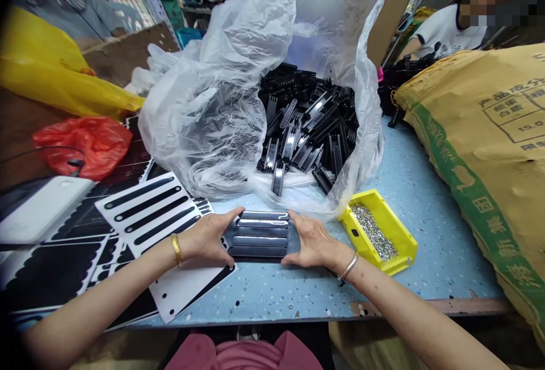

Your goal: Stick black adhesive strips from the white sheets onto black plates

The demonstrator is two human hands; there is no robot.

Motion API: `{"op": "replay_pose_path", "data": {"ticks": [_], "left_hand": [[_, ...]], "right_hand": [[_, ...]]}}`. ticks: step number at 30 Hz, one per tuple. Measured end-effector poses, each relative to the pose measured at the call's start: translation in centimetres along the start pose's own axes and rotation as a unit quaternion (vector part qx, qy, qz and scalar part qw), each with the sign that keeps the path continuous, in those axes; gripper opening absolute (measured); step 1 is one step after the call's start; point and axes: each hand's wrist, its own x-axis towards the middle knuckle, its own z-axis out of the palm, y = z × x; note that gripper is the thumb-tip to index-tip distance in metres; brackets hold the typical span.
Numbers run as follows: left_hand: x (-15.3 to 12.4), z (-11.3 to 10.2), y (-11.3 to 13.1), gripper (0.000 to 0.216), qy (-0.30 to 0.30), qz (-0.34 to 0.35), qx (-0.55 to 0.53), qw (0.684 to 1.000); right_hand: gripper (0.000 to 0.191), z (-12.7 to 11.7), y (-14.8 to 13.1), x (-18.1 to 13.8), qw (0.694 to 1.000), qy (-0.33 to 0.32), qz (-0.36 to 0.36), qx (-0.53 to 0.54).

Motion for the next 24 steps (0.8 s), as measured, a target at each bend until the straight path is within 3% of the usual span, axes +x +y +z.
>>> {"op": "replay_pose_path", "data": {"ticks": [7, 12, 18, 22, 24], "left_hand": [[0.2, 0.4, 0.2, 0.072, 0.033, 0.053, -0.153, 0.986], [0.6, 0.1, -0.1, 0.084, -0.029, -0.001, -0.246, 0.969], [0.6, 0.5, 0.2, 0.073, 0.04, 0.045, -0.115, 0.991], [0.1, 0.5, -0.1, 0.104, 0.037, 0.022, -0.026, 0.999], [-0.2, 0.5, -0.4, 0.119, 0.064, 0.034, -0.005, 0.997]], "right_hand": [[0.082, -0.2, -0.6, 0.5, 0.998, 0.006, 0.02, 0.053], [0.074, -0.6, -0.3, 1.4, 0.987, -0.031, 0.053, 0.149], [0.078, -0.3, -0.7, 1.1, 0.995, -0.005, 0.027, 0.097], [0.102, -0.3, -0.4, 0.1, 0.997, 0.009, 0.022, 0.072], [0.108, -0.4, 0.1, -0.3, 0.998, 0.042, -0.017, 0.049]]}}
